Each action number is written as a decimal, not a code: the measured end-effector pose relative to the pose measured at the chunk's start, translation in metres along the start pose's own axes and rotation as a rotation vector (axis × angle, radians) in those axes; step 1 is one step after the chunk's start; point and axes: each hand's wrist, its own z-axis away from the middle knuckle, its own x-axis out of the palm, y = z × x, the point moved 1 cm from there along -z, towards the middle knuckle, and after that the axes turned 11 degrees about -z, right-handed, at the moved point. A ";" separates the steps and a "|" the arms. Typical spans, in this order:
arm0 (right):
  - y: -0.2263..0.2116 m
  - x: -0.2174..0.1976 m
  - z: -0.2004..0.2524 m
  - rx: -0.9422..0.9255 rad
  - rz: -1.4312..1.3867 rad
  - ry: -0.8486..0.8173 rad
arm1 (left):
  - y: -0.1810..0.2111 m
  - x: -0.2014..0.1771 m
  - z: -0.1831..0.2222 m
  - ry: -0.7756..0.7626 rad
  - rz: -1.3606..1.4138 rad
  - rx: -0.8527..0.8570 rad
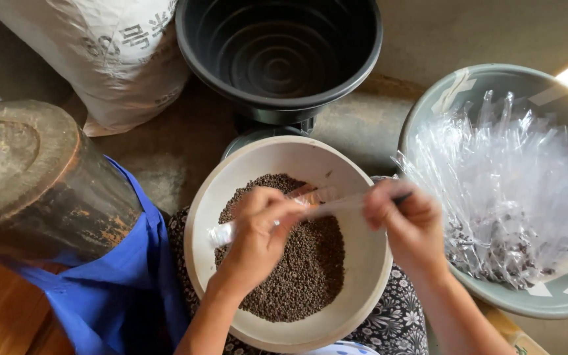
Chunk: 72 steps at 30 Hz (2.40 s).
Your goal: Filling small plastic bags with food pellets from a large bowl by hand and using a small spoon.
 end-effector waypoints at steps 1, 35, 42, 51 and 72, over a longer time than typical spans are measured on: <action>-0.006 0.007 0.008 0.000 -0.001 0.000 | 0.000 0.001 -0.001 0.000 -0.001 -0.001; 0.050 0.000 0.042 0.573 -0.164 -0.151 | 0.015 0.022 0.030 -0.190 0.351 -0.112; 0.029 0.015 0.038 0.670 0.020 -0.114 | 0.015 0.028 0.031 -0.254 0.252 -0.107; 0.026 0.022 0.060 0.368 0.326 -0.385 | -0.008 -0.033 -0.027 0.380 0.353 -0.276; 0.204 -0.315 0.067 0.707 1.337 -0.062 | -0.102 0.065 0.007 -0.487 -0.733 0.271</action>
